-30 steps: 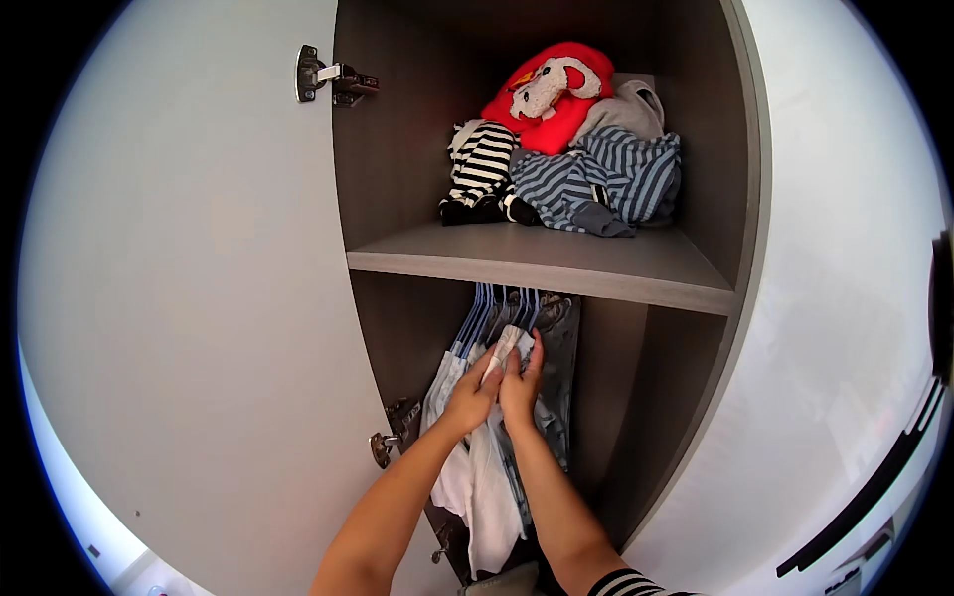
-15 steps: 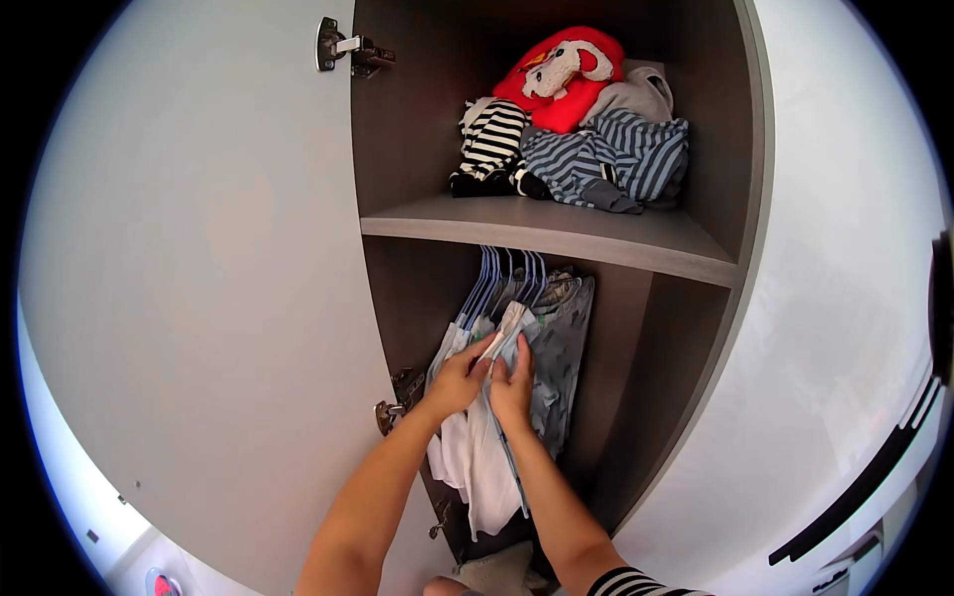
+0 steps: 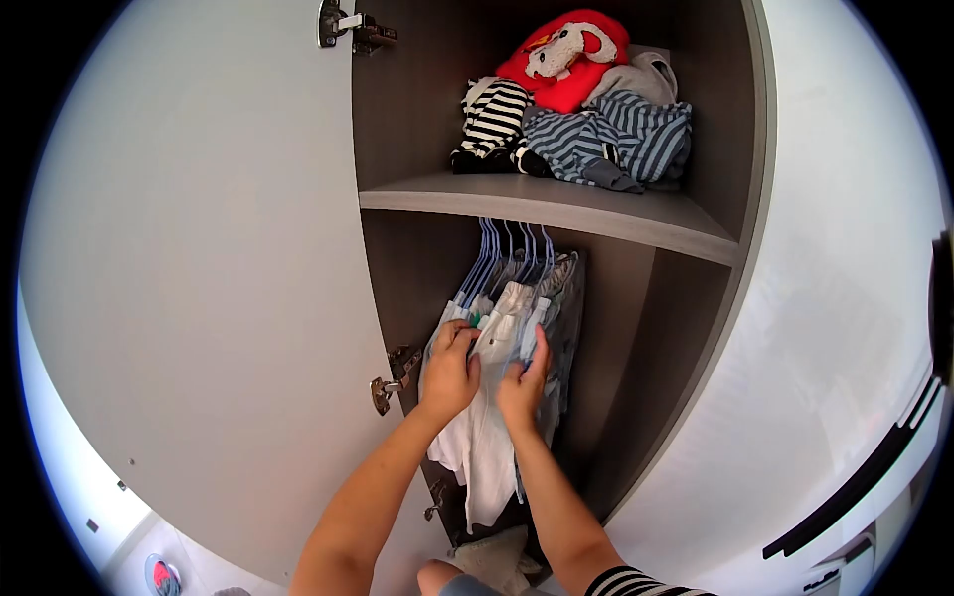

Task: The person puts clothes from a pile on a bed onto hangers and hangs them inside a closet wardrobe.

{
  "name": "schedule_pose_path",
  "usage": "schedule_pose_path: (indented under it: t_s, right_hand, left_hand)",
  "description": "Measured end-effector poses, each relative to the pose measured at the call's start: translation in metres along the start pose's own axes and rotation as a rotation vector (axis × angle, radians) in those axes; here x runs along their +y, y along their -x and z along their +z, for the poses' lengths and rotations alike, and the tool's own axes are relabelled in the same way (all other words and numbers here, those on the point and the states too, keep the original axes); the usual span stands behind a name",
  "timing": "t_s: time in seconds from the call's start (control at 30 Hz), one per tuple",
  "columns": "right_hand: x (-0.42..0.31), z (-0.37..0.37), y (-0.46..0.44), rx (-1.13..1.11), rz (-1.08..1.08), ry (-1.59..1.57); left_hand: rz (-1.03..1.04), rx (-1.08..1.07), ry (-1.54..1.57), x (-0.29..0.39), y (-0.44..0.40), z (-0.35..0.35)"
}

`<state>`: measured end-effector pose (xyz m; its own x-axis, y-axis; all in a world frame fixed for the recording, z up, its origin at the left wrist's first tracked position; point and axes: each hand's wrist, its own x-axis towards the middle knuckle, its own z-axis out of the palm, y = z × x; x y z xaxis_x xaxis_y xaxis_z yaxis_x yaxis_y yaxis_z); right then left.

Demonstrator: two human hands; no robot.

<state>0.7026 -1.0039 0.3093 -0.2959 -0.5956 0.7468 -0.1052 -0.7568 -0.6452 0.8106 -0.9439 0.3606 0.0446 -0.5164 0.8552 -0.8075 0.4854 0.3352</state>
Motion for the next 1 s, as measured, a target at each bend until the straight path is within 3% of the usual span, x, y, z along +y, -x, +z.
schedule_pose_path:
  t_s: [0.03,0.13,0.23,0.37,0.47,0.67,0.77,0.87,1.0]
  right_hand:
    - [-0.003,-0.006,-0.003,-0.004,0.000,0.007]
    - [0.007,-0.011,-0.004,-0.023,-0.025,0.095]
    - [0.008,-0.006,-0.001,-0.066,0.040,0.209]
    - [0.020,-0.001,-0.010,-0.091,0.042,0.379]
    - [0.022,0.007,-0.022,-0.063,0.118,0.258]
    - [0.015,0.006,-0.025,-0.097,0.033,0.273]
    - [0.010,0.010,-0.037,-0.098,-0.008,0.285]
    - [-0.017,0.012,-0.049,-0.134,0.029,0.381]
    - [-0.004,0.012,-0.041,-0.092,-0.016,0.217]
  left_hand:
    - [-0.001,0.018,-0.042,0.001,-0.001,-0.001]
    - [0.275,0.003,-0.458,0.012,-0.005,-0.004]
    - [0.279,-0.094,-0.359,0.014,-0.001,0.011]
    - [0.084,-0.215,-0.257,0.004,-0.003,0.022]
    - [0.114,-0.154,-0.196,0.000,-0.004,0.024]
    - [0.116,-0.203,-0.160,-0.020,-0.004,0.028]
    - [-0.091,-0.197,-0.151,-0.010,-0.010,0.029]
    - [-0.142,-0.185,-0.037,-0.017,-0.015,0.036]
    - [-0.145,-0.160,-0.031,-0.008,-0.011,0.030]
